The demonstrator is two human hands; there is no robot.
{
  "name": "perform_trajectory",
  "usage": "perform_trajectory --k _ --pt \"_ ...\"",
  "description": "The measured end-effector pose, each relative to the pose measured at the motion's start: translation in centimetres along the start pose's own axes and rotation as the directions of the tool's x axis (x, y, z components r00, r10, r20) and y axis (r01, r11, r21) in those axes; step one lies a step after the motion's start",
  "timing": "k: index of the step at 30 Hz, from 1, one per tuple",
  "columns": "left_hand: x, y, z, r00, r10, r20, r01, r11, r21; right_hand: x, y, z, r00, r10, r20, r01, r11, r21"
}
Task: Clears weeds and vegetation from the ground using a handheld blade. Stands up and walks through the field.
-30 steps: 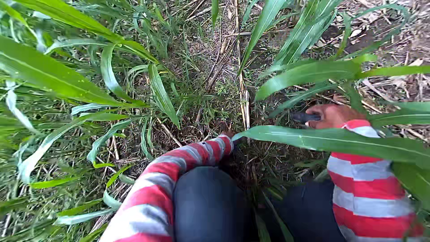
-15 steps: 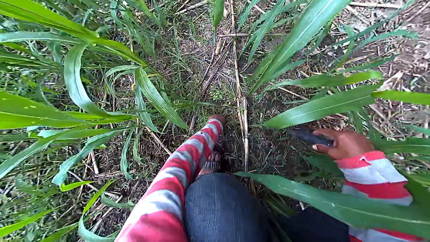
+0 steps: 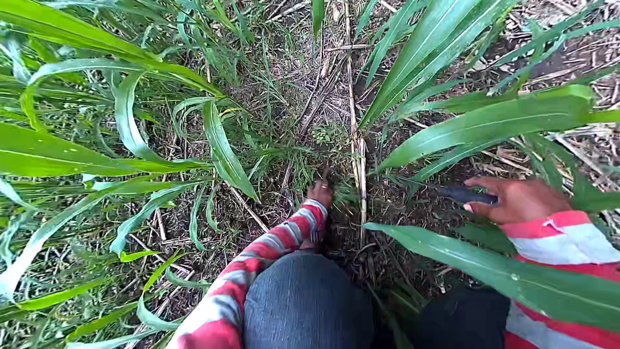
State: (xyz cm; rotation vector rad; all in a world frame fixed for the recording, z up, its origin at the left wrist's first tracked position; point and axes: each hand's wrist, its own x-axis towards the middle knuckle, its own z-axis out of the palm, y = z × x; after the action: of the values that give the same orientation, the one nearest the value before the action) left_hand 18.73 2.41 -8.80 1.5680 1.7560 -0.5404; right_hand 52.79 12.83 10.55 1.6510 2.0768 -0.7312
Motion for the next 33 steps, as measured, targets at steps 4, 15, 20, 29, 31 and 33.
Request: perform_trajectory --k 4,15,20,29,31,33 --pt "2.3 -4.0 -0.1 0.957 -0.237 -0.168 0.225 0.97 -0.088 -0.1 0.2 0.0 1.0 -0.014 -0.002 0.014 1.0 -0.009" --pt "-0.9 -1.7 -8.2 0.893 -0.403 0.202 0.43 0.895 -0.117 -0.1 2.2 0.8 0.999 -0.02 -0.036 0.022 0.998 0.05" --pt "3.1 -6.4 -4.6 0.947 -0.305 0.106 0.311 0.949 -0.05 0.3 2.9 0.8 1.0 0.0 -0.015 0.001 0.998 0.063" --pt "0.8 -2.7 -5.7 0.953 -0.247 0.174 0.265 0.96 -0.092 0.4 2.3 0.6 1.0 -0.001 -0.022 0.001 0.999 0.032" --pt "-0.9 1.0 -5.5 0.97 -0.088 0.227 0.105 0.992 -0.063 0.3 2.3 0.5 0.999 -0.012 -0.036 0.014 0.999 0.045" --pt "-2.1 4.8 -4.0 0.944 0.11 0.312 -0.12 0.993 0.014 0.5 2.4 0.4 0.999 -0.013 -0.031 0.015 0.999 0.045"
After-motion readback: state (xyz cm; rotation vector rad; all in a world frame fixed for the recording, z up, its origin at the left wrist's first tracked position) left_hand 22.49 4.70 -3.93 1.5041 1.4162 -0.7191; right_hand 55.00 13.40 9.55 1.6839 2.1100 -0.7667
